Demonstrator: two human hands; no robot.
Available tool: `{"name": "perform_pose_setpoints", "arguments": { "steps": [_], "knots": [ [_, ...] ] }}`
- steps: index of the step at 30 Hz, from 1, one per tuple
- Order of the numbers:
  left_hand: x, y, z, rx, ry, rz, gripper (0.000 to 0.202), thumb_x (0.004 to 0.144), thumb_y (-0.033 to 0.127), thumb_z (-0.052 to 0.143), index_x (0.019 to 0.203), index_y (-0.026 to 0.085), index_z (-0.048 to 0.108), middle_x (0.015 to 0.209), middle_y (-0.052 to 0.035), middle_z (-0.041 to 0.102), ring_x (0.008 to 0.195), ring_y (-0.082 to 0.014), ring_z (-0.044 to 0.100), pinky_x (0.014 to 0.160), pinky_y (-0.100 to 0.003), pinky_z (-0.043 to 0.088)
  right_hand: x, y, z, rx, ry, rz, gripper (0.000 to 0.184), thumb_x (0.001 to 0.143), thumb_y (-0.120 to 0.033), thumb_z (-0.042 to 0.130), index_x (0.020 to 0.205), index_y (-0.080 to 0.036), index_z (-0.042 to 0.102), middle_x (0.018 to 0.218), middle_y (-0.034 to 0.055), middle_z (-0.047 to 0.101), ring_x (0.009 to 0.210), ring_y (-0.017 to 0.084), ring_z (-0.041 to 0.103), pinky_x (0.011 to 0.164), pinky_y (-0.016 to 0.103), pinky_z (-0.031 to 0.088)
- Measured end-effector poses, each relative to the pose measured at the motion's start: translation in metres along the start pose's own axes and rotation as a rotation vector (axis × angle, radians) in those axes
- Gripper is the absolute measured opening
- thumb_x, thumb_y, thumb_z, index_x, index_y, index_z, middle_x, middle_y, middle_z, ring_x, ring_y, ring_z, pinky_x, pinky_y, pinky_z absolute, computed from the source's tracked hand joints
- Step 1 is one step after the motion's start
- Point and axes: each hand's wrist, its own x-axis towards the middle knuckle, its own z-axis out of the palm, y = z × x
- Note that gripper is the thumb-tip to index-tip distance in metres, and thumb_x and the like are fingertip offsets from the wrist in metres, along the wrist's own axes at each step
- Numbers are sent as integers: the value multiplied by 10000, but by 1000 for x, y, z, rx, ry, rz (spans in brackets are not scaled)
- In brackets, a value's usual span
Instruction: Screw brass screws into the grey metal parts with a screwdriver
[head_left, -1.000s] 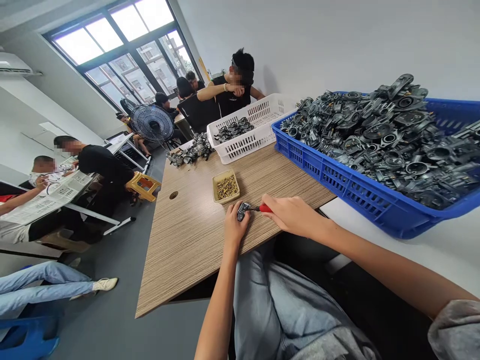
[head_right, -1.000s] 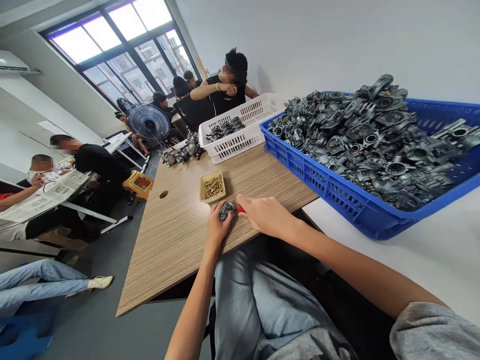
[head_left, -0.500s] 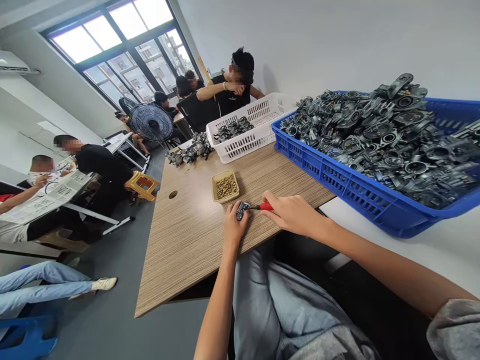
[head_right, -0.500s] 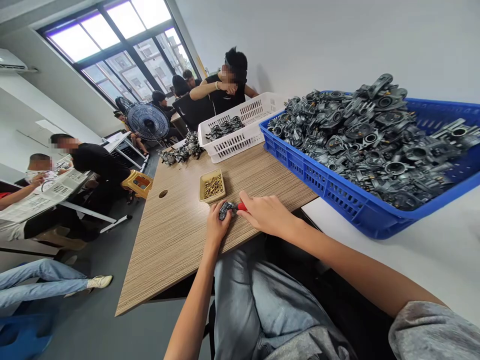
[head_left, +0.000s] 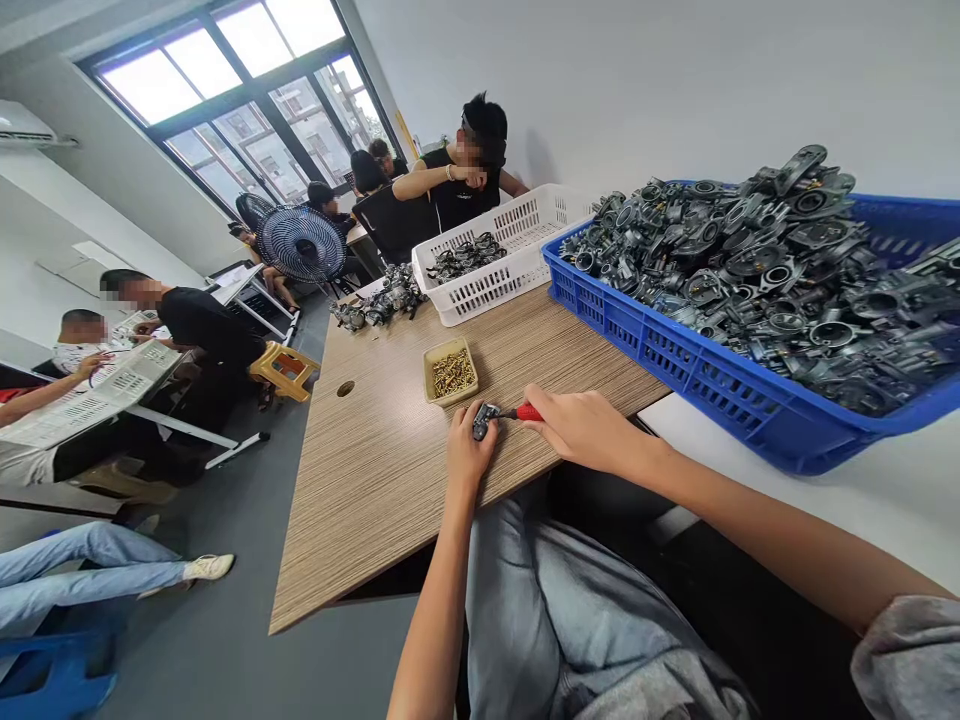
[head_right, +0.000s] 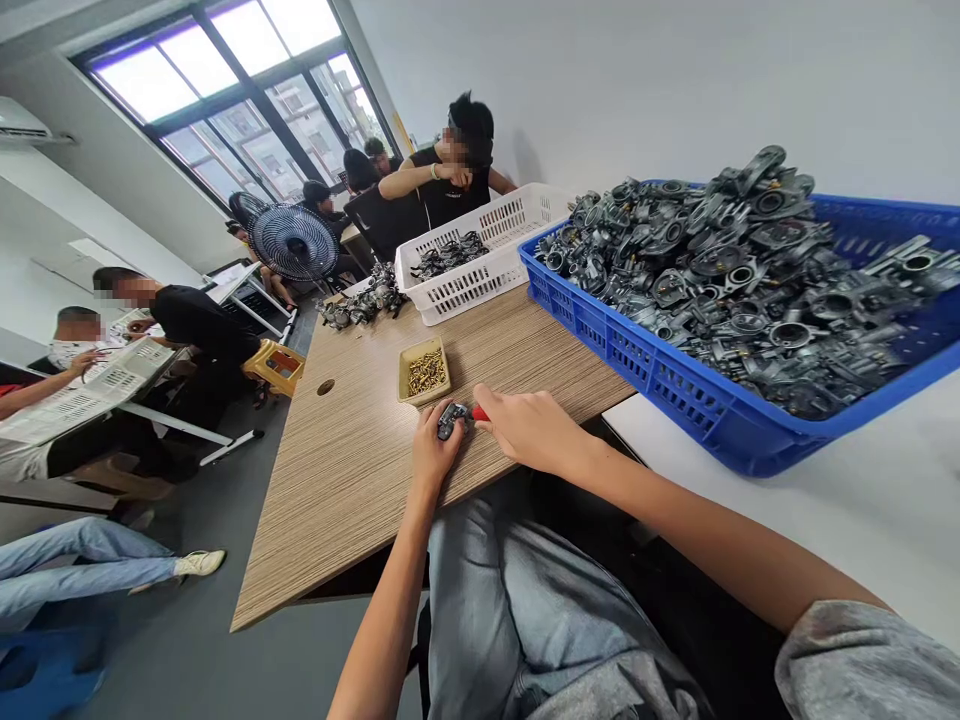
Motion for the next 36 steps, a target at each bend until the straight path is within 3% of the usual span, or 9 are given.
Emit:
{"name": "perform_pose_setpoints", "arguments": {
  "steps": [5, 10, 14, 20, 24, 29, 36],
  "knots": [
    [0, 0, 1, 8, -2, 8, 380, 1040, 296, 703, 1415, 242, 716, 1250, -107, 729, 1148, -278, 736, 1067, -427, 604, 1, -5, 5, -60, 16, 107, 378, 1213, -529, 457, 1296, -189, 600, 945, 118, 843, 873, 305, 821, 636, 312, 309],
    [0, -1, 1, 2, -5, 15, 377, 1046, 283, 681, 1417, 229, 711, 1258, -114, 732, 1156, -280, 737, 1071, -430, 598, 3, -8, 10, -65, 31, 227, 482, 1207, -609, 401, 1214, -198, 652, 915, 124, 845, 879, 316, 823, 665, 308, 340],
    [0, -2, 1, -7, -3, 20, 370, 1061, 291, 659, 1421, 218, 710, 1255, -118, 732, 1160, -284, 734, 1075, -434, 591, 4, -7, 9, -39, 16, 240, 455, 1206, -596, 424, 1226, -190, 631, 914, 121, 842, 901, 322, 830, 675, 308, 352],
    [0, -3, 1, 2, 6, 15, 404, 1038, 277, 673, 1439, 237, 708, 1225, -106, 724, 1142, -279, 733, 1061, -426, 597, -1, 3, 2, 143, -5, -30, 274, 1170, -385, 569, 1375, -213, 512, 1086, 76, 832, 974, 282, 825, 709, 309, 403],
    [0, -2, 1, 5, 6, 17, 408, 1036, 278, 669, 1437, 222, 708, 1254, -119, 724, 1162, -285, 732, 1075, -439, 598, -4, 4, -1, 188, -47, -118, 144, 1173, -279, 538, 1301, -218, 510, 1195, 91, 806, 1020, 259, 806, 721, 307, 401],
    [0, -2, 1, -5, 4, 15, 399, 1037, 285, 675, 1429, 217, 714, 1251, -122, 732, 1159, -289, 738, 1071, -440, 605, -2, 2, 1, 97, -19, -67, 121, 1190, -283, 516, 1274, -197, 523, 1121, 106, 818, 991, 273, 805, 663, 314, 320],
    [0, -2, 2, -11, 6, 9, 402, 1038, 286, 687, 1435, 223, 710, 1279, -124, 737, 1185, -292, 742, 1088, -443, 603, 1, -4, 2, -61, -2, 98, 287, 1208, -437, 486, 1293, -179, 577, 971, 118, 838, 906, 319, 825, 635, 321, 283]
  ]
}}
